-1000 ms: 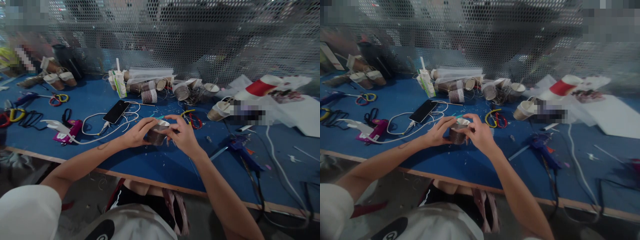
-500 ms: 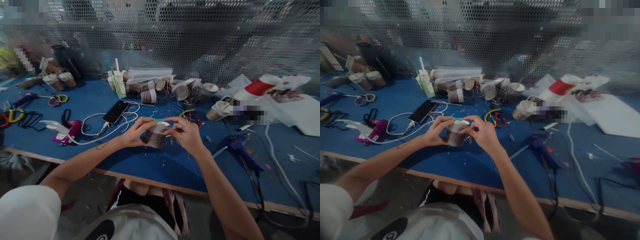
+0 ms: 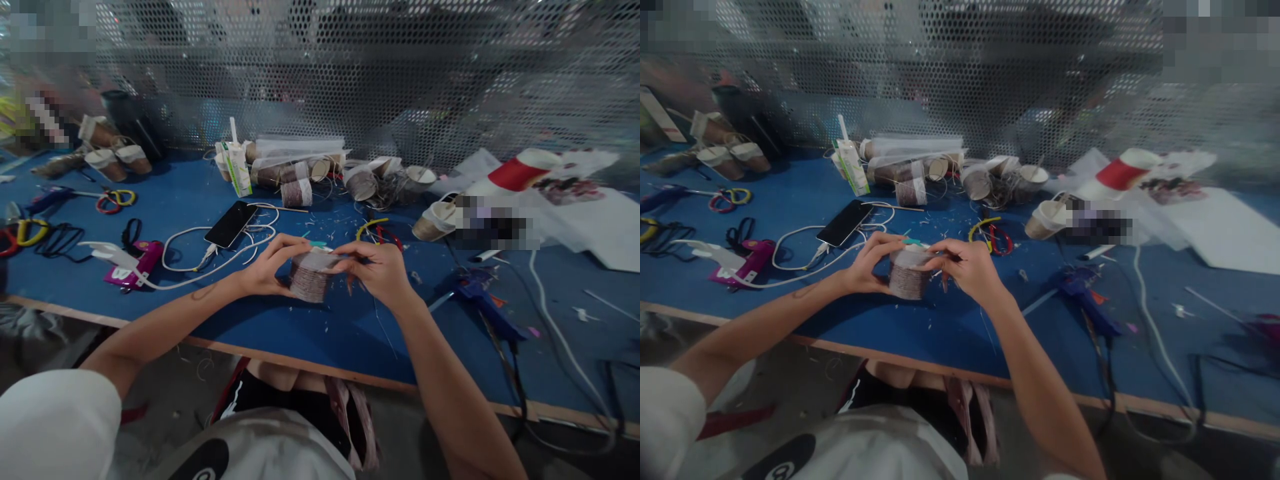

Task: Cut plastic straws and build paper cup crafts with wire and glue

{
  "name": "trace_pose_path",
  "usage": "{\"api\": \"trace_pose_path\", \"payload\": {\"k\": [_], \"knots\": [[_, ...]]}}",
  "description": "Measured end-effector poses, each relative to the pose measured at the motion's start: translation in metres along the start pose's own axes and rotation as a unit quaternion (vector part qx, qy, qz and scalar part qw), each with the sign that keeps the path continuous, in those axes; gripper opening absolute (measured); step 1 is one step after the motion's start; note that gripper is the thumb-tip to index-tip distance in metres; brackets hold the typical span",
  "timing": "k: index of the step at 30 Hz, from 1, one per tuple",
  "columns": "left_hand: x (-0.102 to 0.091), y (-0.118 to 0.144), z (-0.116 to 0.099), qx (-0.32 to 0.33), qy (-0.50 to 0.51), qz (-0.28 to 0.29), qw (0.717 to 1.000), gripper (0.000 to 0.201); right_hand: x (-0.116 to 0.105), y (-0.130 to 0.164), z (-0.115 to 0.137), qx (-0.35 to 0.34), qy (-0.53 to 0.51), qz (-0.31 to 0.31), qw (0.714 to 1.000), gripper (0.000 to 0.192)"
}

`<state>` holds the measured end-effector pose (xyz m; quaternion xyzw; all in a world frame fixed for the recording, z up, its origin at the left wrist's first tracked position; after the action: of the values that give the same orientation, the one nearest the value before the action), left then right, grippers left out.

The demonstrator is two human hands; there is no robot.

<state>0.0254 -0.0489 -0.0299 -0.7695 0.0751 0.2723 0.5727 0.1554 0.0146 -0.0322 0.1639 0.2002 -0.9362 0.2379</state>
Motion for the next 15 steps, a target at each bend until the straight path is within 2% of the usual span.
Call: {"api": "trace_pose_path", "payload": {"k": [11,15], "knots": [[-0.005,0.002,-0.001,0.005,0.017,-0.021,1.000,0.078,0.010,0.000,-0.008,0.039,-0.048,0.030,0.998,0.030],[-0.003,0.002,0.001,-0.005,0.044,-0.011,0.999,0.081,0.013,0.000,-0.007,0.052,-0.071,0.042,0.995,0.027]]}}
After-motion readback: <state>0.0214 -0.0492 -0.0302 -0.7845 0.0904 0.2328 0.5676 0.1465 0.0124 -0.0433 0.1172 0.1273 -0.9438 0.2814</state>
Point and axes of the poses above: each hand's wrist, its own y-axis away from the middle knuckle, its own x-axis out of the palm, z = x × y, the point moved 10 cm from there along -y, towards the middle knuckle
